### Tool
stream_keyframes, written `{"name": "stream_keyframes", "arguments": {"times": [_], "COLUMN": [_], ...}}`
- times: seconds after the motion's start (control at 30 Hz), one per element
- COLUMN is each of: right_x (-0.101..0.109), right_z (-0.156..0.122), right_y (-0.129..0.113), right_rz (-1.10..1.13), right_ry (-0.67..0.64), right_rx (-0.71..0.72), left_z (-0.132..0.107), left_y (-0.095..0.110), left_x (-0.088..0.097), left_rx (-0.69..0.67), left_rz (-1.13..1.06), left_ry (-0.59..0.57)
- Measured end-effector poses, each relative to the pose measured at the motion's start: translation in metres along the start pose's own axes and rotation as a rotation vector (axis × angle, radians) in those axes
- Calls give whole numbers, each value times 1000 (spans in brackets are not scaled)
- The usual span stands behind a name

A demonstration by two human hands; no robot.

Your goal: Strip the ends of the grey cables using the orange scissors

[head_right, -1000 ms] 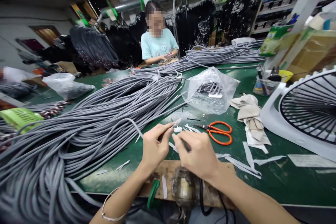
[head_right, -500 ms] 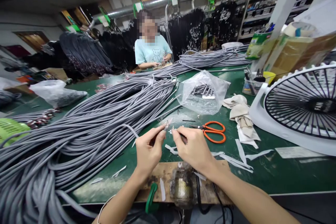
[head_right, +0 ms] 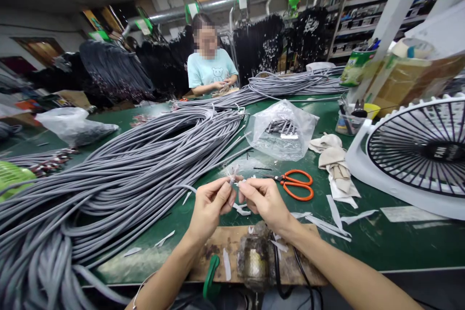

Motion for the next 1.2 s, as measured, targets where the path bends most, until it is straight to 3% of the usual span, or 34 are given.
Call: {"name": "stream_keyframes", "arguments": {"times": [0.13,0.3,0.43,0.67,0.83,0.93,1.1,1.13,1.2], "right_x": [-1,10,7,-1,-1,-4,-40,-42,-33], "right_z": [-1,-7,-11,-18,-16,-25,-59,-60,-51], "right_y": [-2,-34,-46,-57,-55,-60,-58,-56,-58], "right_rz": [-34,-550,-778,-886,-932,-975,-988,-986,-1034], "right_ry": [-21,156,186,169,148,182,-101,-129,-51], "right_rx": [12,257,387,565,527,624,943,955,903], "left_z": [-1,-1,-2,-3,-5,-4,8,9,10], "left_y": [-8,-10,-7,-3,0,0,-4,-5,-6], "left_x": [-3,5,5,8,4,5,22,24,21], "left_rx": [96,124,83,57,-10,-41,-24,-17,-1], "left_rz": [-189,-221,-136,-24,92,166,187,170,126], "left_ry": [-59,-10,-5,39,45,86,247,257,219]}}
Point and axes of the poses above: each hand's wrist, its own z-axis towards the middle knuckle, its own x-axis out of the back of the hand, y = z × x, the point moved 9 cm from there along z, towards the middle knuckle, and after that the axes turned 6 degrees about y, right-handed, at the moved point
